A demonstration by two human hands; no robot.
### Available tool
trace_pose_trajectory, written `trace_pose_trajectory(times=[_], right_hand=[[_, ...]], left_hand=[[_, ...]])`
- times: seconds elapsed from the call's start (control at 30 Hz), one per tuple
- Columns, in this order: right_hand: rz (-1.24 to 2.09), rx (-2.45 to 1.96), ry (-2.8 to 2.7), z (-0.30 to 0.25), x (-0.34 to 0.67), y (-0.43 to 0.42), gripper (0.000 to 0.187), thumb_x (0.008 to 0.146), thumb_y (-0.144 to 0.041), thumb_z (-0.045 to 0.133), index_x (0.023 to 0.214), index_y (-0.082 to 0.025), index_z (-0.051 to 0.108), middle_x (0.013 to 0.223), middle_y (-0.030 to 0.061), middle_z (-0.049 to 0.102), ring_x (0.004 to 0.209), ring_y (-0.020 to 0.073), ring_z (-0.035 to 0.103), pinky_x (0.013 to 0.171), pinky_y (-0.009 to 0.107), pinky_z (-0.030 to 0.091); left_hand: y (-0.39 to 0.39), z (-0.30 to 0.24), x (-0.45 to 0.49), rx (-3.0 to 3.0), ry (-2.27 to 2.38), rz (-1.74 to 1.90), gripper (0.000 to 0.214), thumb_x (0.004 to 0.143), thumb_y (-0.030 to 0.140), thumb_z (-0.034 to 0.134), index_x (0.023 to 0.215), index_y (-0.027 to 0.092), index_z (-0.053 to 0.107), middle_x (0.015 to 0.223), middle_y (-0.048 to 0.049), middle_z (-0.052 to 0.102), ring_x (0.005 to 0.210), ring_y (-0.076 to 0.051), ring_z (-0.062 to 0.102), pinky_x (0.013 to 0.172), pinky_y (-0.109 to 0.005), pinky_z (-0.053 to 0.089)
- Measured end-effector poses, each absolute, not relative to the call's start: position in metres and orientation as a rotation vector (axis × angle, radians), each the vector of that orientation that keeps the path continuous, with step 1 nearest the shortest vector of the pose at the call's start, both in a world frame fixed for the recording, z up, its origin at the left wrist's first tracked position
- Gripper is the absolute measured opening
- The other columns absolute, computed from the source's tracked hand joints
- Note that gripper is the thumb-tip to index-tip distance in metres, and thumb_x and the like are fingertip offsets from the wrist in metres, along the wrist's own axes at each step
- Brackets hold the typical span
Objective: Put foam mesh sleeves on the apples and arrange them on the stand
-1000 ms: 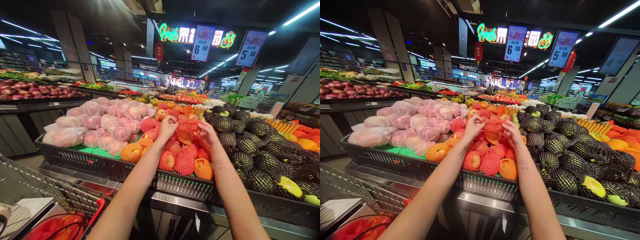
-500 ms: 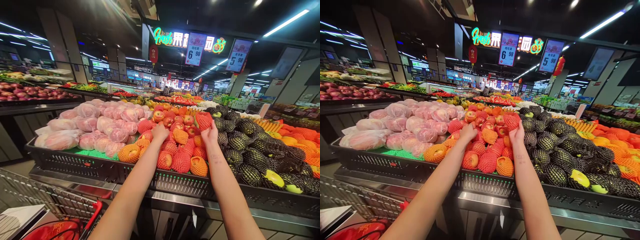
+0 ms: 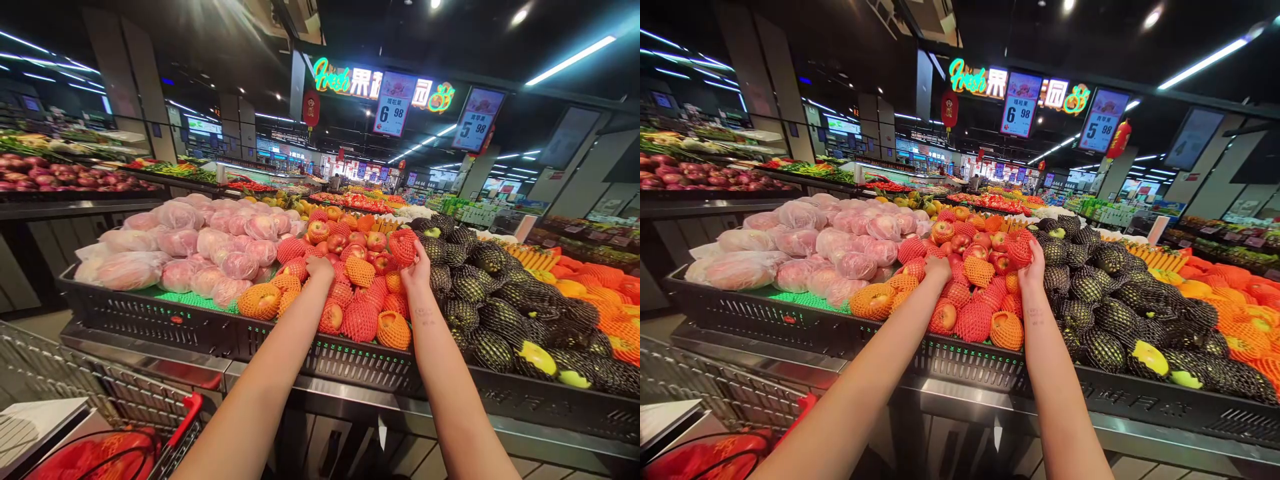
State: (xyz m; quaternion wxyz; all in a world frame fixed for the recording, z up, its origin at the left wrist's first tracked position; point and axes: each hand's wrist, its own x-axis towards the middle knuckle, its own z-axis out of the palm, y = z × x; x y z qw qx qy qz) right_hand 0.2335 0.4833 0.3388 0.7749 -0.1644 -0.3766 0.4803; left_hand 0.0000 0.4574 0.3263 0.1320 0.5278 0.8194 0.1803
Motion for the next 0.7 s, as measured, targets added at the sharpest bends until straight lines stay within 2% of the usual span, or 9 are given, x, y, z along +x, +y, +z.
trace_pose_trajectory(times=[0.1,0.23,0.3,0.37,0.47,0.57,0.63,0.7], right_hand=[[0.999,-0.403,-0.764,0.34,0.231,0.48,0.034,0.071,-0.027,0.077,0.104,-0.021,0.069,0.096,-0.0018,0.077,0.091,0.0144,0.072,0.092,0.031,0.058],[0.956,-0.451,-0.81,0.341,0.227,0.477,0.039,0.068,-0.028,0.079,0.105,-0.021,0.067,0.094,-0.0023,0.076,0.089,0.0144,0.071,0.089,0.031,0.057],[0.936,-0.477,-0.834,0.34,0.227,0.476,0.04,0.066,-0.028,0.08,0.103,-0.022,0.067,0.094,-0.0027,0.075,0.088,0.0148,0.07,0.087,0.031,0.057],[0.924,-0.503,-0.849,0.339,0.227,0.476,0.036,0.065,-0.028,0.08,0.098,-0.021,0.068,0.091,-0.0031,0.074,0.085,0.0145,0.07,0.086,0.031,0.057],[0.938,-0.531,-0.881,0.34,0.226,0.474,0.033,0.064,-0.026,0.08,0.094,-0.021,0.069,0.087,-0.0041,0.073,0.079,0.0138,0.069,0.081,0.03,0.057],[1.008,-0.538,-0.964,0.344,0.221,0.465,0.034,0.062,-0.023,0.082,0.095,-0.02,0.07,0.086,-0.0038,0.074,0.075,0.0129,0.069,0.074,0.026,0.057],[1.113,-0.5,-1.083,0.346,0.218,0.455,0.037,0.062,-0.023,0.084,0.096,-0.021,0.07,0.086,-0.0028,0.075,0.073,0.0127,0.07,0.07,0.024,0.057],[1.265,-0.443,-1.265,0.348,0.215,0.444,0.038,0.061,-0.023,0.087,0.094,-0.021,0.068,0.086,-0.0024,0.076,0.071,0.0123,0.07,0.068,0.023,0.057]], left_hand=[[0.46,0.324,0.003,1.518,2.423,0.535,0.041,0.096,0.036,0.059,0.131,0.015,0.06,0.143,-0.0146,0.058,0.132,-0.03,0.055,0.106,-0.053,0.047],[0.453,0.321,0.005,1.58,2.442,0.603,0.03,0.097,0.024,0.053,0.122,0.012,0.066,0.131,-0.0182,0.066,0.127,-0.031,0.058,0.103,-0.048,0.047],[0.445,0.322,0.004,1.624,2.45,0.671,0.031,0.096,0.017,0.049,0.121,0.011,0.067,0.131,-0.0227,0.065,0.128,-0.034,0.056,0.102,-0.046,0.045],[0.435,0.326,0.005,1.668,2.462,0.766,0.035,0.095,0.014,0.047,0.126,0.014,0.064,0.136,-0.023,0.06,0.13,-0.034,0.053,0.103,-0.044,0.043],[0.423,0.333,0.006,1.687,2.484,0.97,0.048,0.094,0.023,0.055,0.141,0.018,0.049,0.144,-0.0211,0.052,0.133,-0.034,0.048,0.106,-0.044,0.041],[0.424,0.338,0.007,1.569,2.292,1.472,0.066,0.094,0.039,0.058,0.151,0.017,0.034,0.148,-0.0214,0.048,0.137,-0.035,0.045,0.11,-0.045,0.04],[0.43,0.34,0.009,1.433,1.924,1.792,0.063,0.097,0.047,0.051,0.15,0.017,0.033,0.149,-0.0184,0.05,0.137,-0.029,0.048,0.111,-0.038,0.041],[0.439,0.342,0.013,1.299,1.478,1.883,0.057,0.1,0.055,0.04,0.143,0.018,0.041,0.142,-0.0156,0.059,0.128,-0.025,0.058,0.104,-0.033,0.047]])
